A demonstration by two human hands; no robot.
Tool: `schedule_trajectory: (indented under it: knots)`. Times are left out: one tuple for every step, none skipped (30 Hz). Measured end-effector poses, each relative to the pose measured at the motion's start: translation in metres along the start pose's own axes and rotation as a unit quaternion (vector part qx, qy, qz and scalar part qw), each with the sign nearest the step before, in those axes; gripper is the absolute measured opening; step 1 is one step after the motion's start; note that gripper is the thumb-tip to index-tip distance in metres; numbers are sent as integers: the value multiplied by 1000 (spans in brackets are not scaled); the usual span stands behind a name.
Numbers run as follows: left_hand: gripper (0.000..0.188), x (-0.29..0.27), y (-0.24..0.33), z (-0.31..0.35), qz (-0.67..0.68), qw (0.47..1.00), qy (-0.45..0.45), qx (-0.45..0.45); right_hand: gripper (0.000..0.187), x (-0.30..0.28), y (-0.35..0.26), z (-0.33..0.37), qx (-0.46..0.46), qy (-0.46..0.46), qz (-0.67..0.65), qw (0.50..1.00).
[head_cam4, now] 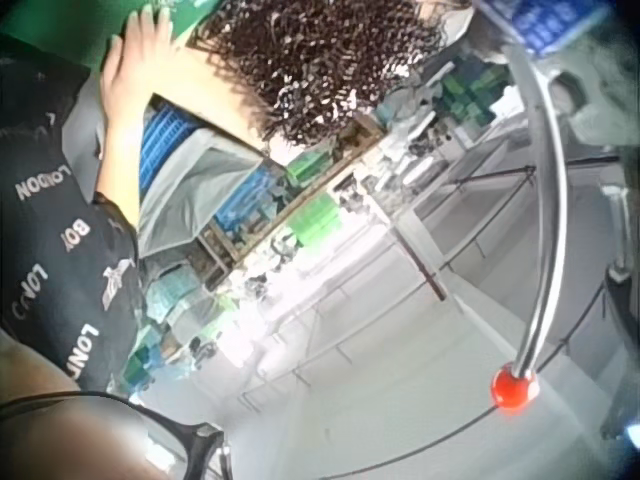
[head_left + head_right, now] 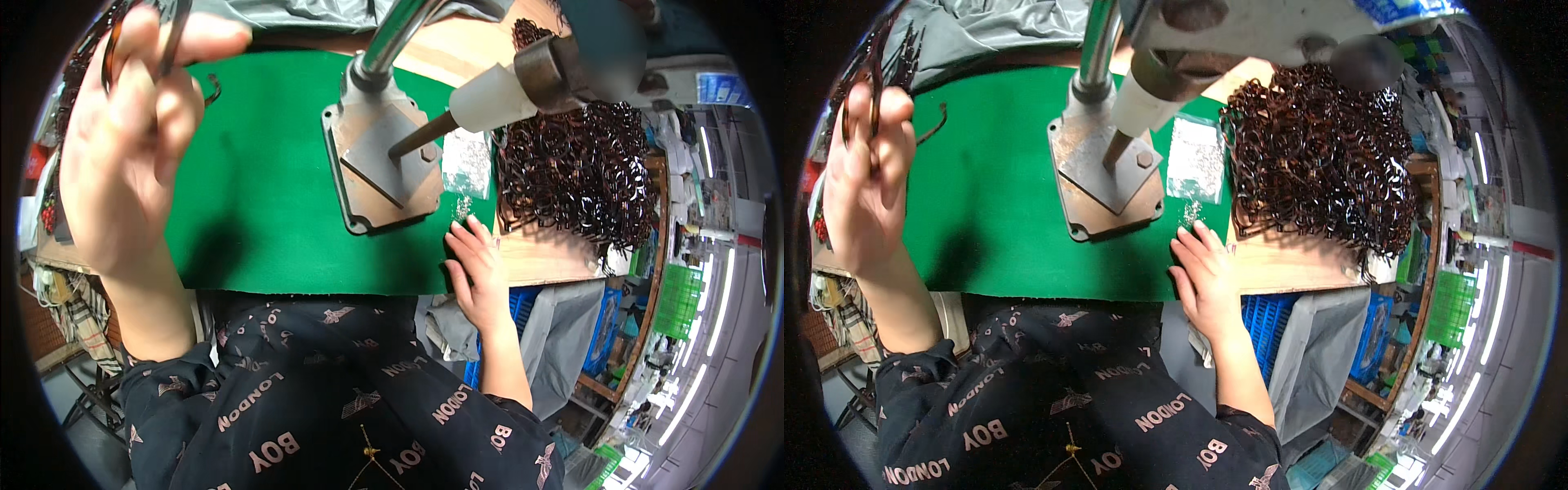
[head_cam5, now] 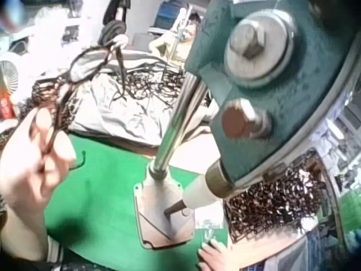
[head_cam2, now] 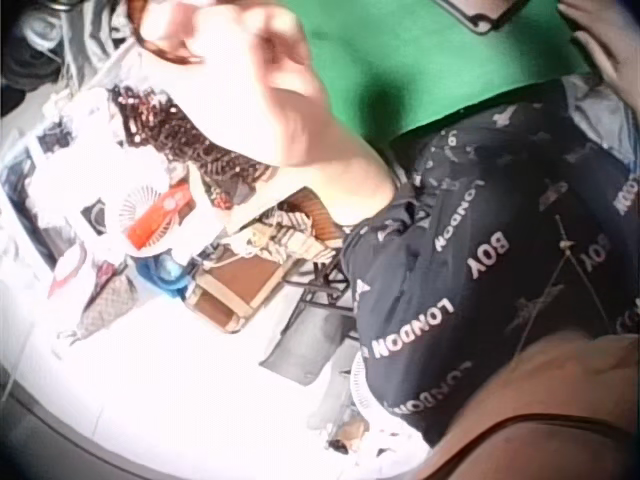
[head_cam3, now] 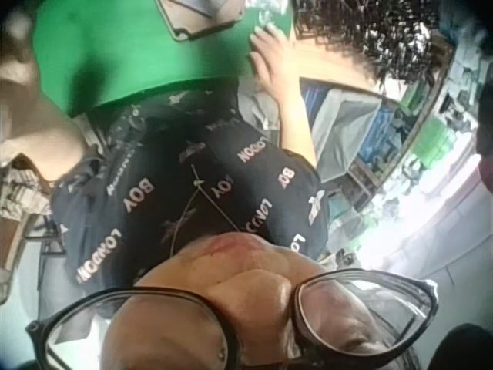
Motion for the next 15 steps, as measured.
schedule_trajectory:
  knots:
    - [43, 5, -4, 13, -22, 999, 37, -30, 28, -2, 4, 2, 8, 28, -18, 999]
    - [47, 10, -8, 21, -31, 997, 59, -44, 26, -4, 7, 4, 30, 58, -12, 998]
    - [49, 16, -12, 29, -41, 994, 74, -62, 24, -6, 10, 6, 52, 87, -7, 995]
    - [50, 24, -16, 34, -43, 993, 80, -73, 18, -4, 12, 7, 80, 123, -48, 988]
    - [52, 29, -18, 38, -42, 992, 87, -78, 14, -1, 12, 7, 131, 133, -90, 978]
    - [53, 33, -20, 40, -38, 992, 91, -81, 14, 3, 15, 6, 156, 111, -107, 976]
    - [53, 35, -20, 43, -24, 992, 96, -79, 13, 6, 17, 5, 182, 89, -124, 971]
    - [54, 37, -20, 45, -11, 992, 101, -78, 13, 10, 19, 5, 180, 90, -122, 972]
    - [53, 37, -21, 46, -4, 992, 109, -63, 13, 15, 23, 3, 174, 94, -122, 973]
    - [52, 35, -20, 48, -10, 993, 110, -48, 13, 17, 25, 1, 168, 98, -122, 973]
    - [50, 33, -20, 49, -15, 993, 112, -34, 12, 17, 26, -3, 152, 88, -107, 979]
    - [49, 31, -19, 50, -21, 993, 114, -18, 12, 17, 25, -7, 134, 78, -92, 984]
    - [47, 30, -18, 50, -30, 993, 114, -7, 11, 16, 25, -10, 116, 68, -77, 988]
    - [46, 29, -17, 50, -38, 993, 113, 4, 11, 15, 24, -12, 108, 63, -66, 990]
    - [44, 28, -16, 51, -46, 992, 113, 15, 11, 14, 24, -13, 99, 59, -55, 992]
Point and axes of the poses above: each hand's wrist, its own z-axis away from the middle knuckle, its own x-axis out of the palm, y = z × x, the point moved 2 cm from there along -z, towards the middle knuckle, and after that the axes turned 11 degrees about z, right-handed, at the moved point
